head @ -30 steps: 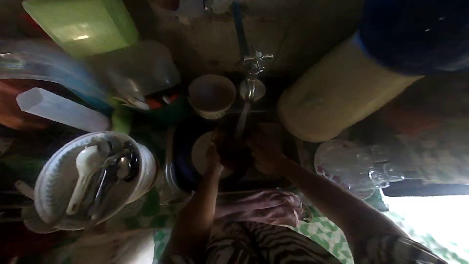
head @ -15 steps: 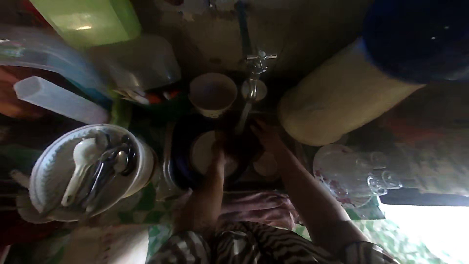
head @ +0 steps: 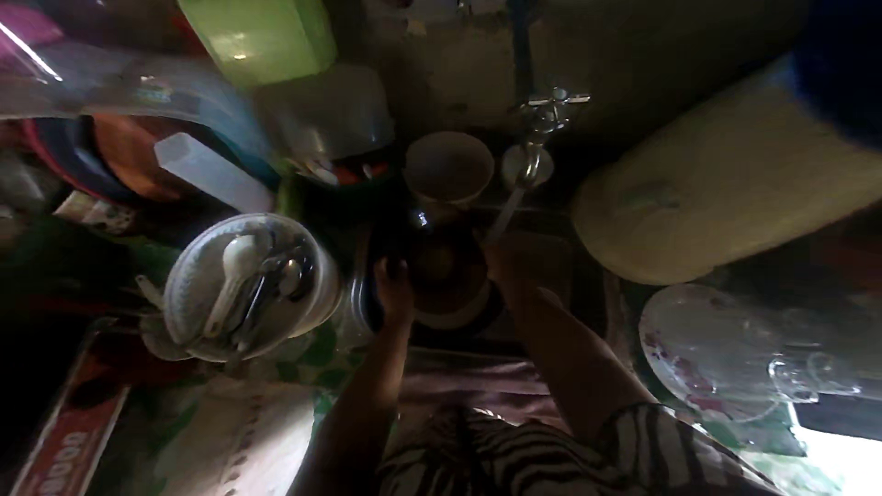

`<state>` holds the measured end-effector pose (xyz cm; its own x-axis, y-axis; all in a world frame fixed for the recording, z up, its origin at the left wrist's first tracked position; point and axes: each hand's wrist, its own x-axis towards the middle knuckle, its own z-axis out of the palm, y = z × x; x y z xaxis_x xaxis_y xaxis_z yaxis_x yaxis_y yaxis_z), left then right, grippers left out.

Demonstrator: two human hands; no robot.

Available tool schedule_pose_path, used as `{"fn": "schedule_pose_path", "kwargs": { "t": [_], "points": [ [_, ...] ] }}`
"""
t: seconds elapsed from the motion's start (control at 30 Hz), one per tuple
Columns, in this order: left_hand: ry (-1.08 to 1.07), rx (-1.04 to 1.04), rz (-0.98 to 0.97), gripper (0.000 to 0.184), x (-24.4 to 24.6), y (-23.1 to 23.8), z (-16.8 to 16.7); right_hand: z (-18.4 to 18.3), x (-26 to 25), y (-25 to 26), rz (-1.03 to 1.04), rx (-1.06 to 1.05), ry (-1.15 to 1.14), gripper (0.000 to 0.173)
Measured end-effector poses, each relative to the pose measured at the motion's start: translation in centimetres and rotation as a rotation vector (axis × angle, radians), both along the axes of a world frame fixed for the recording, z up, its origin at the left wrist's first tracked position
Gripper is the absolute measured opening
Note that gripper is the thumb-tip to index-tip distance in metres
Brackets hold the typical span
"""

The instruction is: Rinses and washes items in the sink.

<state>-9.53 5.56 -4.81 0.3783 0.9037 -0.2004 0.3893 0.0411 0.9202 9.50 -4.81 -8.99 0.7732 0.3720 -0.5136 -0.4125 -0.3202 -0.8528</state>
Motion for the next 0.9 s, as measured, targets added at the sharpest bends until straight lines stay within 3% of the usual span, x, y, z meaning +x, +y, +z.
{"fn": "schedule_pose_path", "kwargs": {
  "t": [0.13, 0.27, 0.33, 0.4, 0.5, 0.57, 0.67, 0.8, 0.9],
  "points": [
    [0.091, -0.049, -0.056, 0.040, -0.1, -0.2, 0.4, 0.4, -0.5, -1.9, 0.133, -0.077, -0.071, 0.061],
    [0.141, -0.287, -0.040, 0.037, 0.7, -0.2, 0.9, 4.0, -1.5, -4.9, 0.544, -0.387, -0.410, 0.053],
    [0.214, -0.302, -0.101, 0.038, 1.3, 0.1, 0.9, 5.3, -2.9, -5.8, 0.778, -0.478, -0.577, 0.063],
    [0.323, -0.257, -0.188, 0.041, 2.3, 0.4, 1.2, 6.4, -5.5, -6.7, 1.035, -0.394, -0.651, 0.067],
    [0.404, -0.249, -0.262, 0.044, 4.5, 0.9, 1.8, 6.2, -8.8, -7.0, 1.186, -0.295, -0.682, 0.066],
    [0.429, -0.267, -0.284, 0.045, 5.7, 0.8, 2.5, 6.7, -9.6, -7.3, 1.099, -0.391, -0.671, 0.051],
    [0.428, -0.200, -0.380, 0.040, 7.3, 0.7, 3.5, 7.4, -8.8, -8.0, 0.890, -0.396, -0.667, 0.043],
    [0.340, 0.029, -0.615, 0.055, 8.7, -2.7, 6.4, 7.7, -6.2, -8.2, 0.503, -0.177, -0.407, 0.041],
    [0.217, 0.347, -0.694, 0.051, 9.5, -6.1, 4.4, 7.1, -5.0, -8.1, 0.192, 0.058, -0.273, 0.042]
  ]
}}
